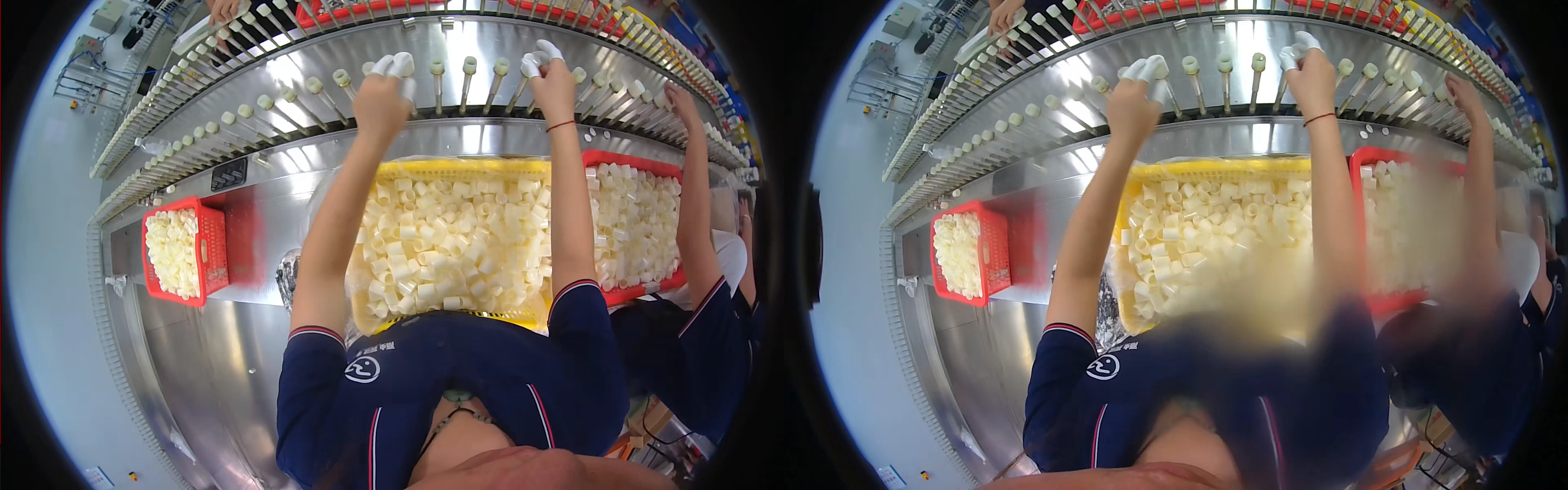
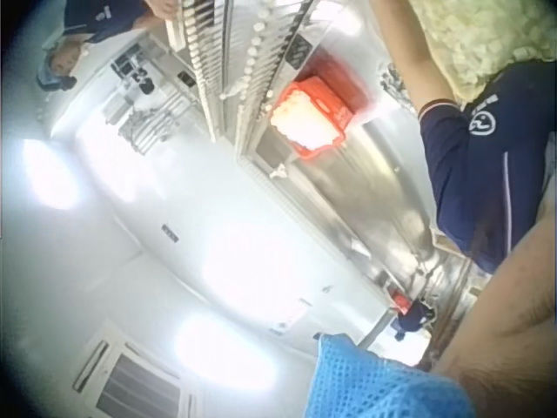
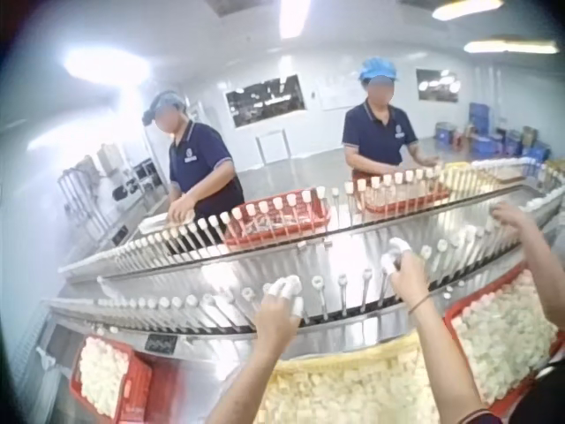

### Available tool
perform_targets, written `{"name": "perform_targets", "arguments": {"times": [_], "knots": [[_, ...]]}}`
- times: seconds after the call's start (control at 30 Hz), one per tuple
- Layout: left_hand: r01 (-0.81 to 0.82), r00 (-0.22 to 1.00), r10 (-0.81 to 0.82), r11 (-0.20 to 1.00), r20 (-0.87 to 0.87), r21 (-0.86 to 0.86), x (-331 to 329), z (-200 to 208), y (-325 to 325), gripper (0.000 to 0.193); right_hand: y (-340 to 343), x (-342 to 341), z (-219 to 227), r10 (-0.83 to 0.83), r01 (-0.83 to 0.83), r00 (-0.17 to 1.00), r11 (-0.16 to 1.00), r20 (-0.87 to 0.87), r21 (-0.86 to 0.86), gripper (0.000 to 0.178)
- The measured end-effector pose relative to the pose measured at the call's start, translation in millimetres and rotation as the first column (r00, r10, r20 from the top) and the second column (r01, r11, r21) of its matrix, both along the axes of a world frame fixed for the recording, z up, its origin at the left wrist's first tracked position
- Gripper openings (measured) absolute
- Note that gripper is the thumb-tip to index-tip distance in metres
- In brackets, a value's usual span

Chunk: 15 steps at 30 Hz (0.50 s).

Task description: The person places a basket of plastic caps onto a table and fits the caps onto pegs of a rotating conveyor line by hand.

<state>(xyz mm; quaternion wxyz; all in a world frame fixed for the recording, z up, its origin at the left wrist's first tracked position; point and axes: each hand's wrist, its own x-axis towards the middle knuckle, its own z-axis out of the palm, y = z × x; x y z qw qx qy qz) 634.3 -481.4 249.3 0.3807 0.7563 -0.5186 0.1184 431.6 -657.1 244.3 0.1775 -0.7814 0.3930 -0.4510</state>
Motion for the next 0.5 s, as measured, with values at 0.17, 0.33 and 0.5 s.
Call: {"name": "perform_targets", "arguments": {"times": [0.17,0.33,0.5], "knots": [[0.289,0.954,-0.299,0.940,0.028,0.181,-84.2,-91.5,47.7,0.031,26.4,-32.0,-14.8,-0.115,0.138,0.987,0.964,0.115,-0.229,0.029],[0.404,0.909,-0.265,0.749,-0.322,0.524,-131.9,-152.0,59.5,0.018,123.2,-62.6,-107.5,0.129,-0.033,0.747,0.987,-0.653,0.157,0.019],[0.451,0.888,-0.357,0.547,-0.292,0.705,-142.8,-154.8,31.4,0.025,141.6,-66.0,-152.2,0.175,-0.006,0.705,0.971,-0.688,0.240,0.023]]}}
